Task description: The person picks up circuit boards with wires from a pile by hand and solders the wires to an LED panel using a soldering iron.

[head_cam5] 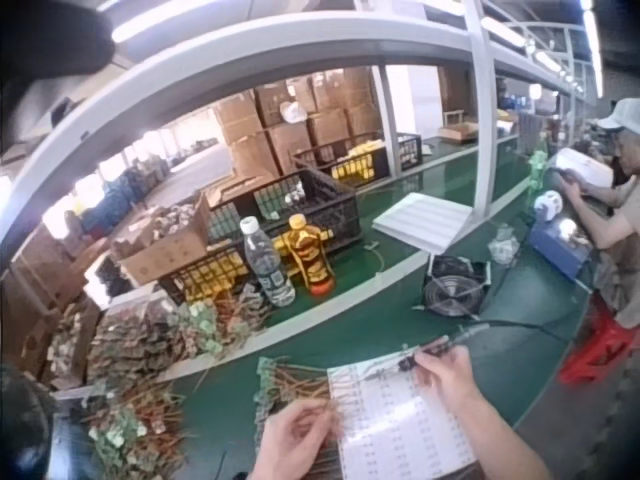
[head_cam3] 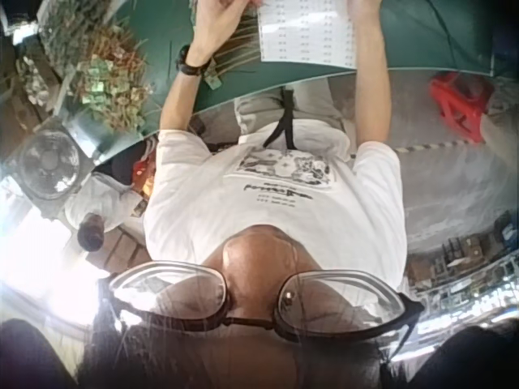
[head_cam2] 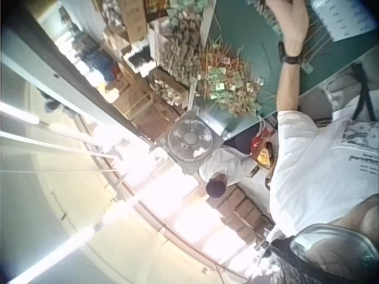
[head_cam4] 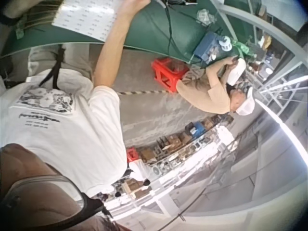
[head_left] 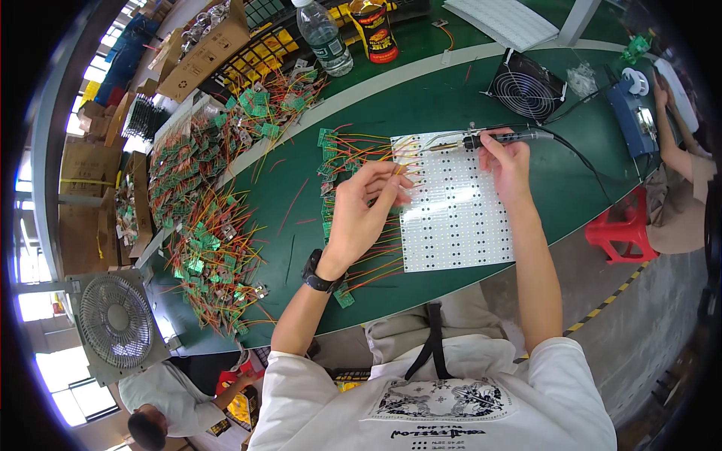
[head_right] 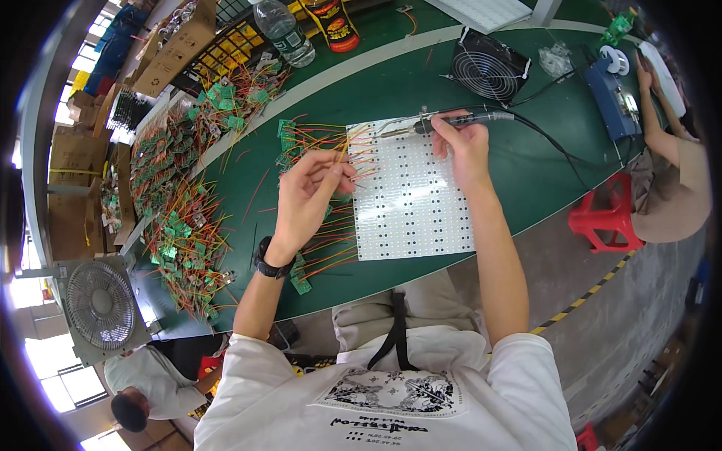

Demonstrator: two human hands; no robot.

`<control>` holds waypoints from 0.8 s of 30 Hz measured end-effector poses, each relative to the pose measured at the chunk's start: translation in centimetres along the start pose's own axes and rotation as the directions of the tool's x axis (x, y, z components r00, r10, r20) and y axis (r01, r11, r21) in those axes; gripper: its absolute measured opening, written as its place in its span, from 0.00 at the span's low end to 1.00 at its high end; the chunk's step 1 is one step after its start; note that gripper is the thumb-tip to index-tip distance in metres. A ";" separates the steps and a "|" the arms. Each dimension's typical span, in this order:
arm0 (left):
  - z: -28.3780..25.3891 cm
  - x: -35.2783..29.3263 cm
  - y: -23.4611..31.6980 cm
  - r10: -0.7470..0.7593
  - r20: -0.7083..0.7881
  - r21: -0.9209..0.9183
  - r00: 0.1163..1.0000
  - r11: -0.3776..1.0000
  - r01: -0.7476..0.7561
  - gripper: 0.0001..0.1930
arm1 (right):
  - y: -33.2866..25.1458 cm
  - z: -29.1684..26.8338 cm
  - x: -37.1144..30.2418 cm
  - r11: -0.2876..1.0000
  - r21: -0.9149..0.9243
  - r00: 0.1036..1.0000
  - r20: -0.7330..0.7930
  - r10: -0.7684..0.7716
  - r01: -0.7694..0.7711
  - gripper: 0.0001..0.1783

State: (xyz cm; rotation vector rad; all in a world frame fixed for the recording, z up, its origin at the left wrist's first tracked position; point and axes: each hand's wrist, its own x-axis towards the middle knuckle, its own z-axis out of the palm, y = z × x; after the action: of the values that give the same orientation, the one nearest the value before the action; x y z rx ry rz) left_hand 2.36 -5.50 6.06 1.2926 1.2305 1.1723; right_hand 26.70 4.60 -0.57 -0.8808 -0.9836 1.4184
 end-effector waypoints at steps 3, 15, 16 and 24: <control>-0.4 0.4 0.9 -0.089 0.119 0.073 0.989 0.994 0.080 0.08 | 0.2 -0.4 0.1 1.000 -0.013 1.000 -0.014 -0.001 0.001 0.10; -1.3 0.8 -3.7 0.389 0.316 0.729 0.865 0.484 -0.484 0.04 | 0.8 -0.1 0.1 0.999 -0.031 1.000 0.021 -0.021 0.021 0.09; -1.1 0.7 -3.5 0.388 0.307 0.729 0.869 0.491 -0.477 0.04 | 0.8 -0.1 0.1 0.999 -0.037 1.000 0.026 -0.014 0.015 0.09; -0.6 0.1 -2.3 0.286 0.252 0.716 0.925 0.588 -0.377 0.05 | 0.5 -0.5 0.1 0.999 -0.035 1.000 0.018 0.006 -0.005 0.10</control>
State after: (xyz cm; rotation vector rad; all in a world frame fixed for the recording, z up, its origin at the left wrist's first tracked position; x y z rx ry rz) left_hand 1.58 -5.34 3.78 2.2776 1.5040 0.8043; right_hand 26.97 4.75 -1.27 -0.8983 -1.0231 1.4199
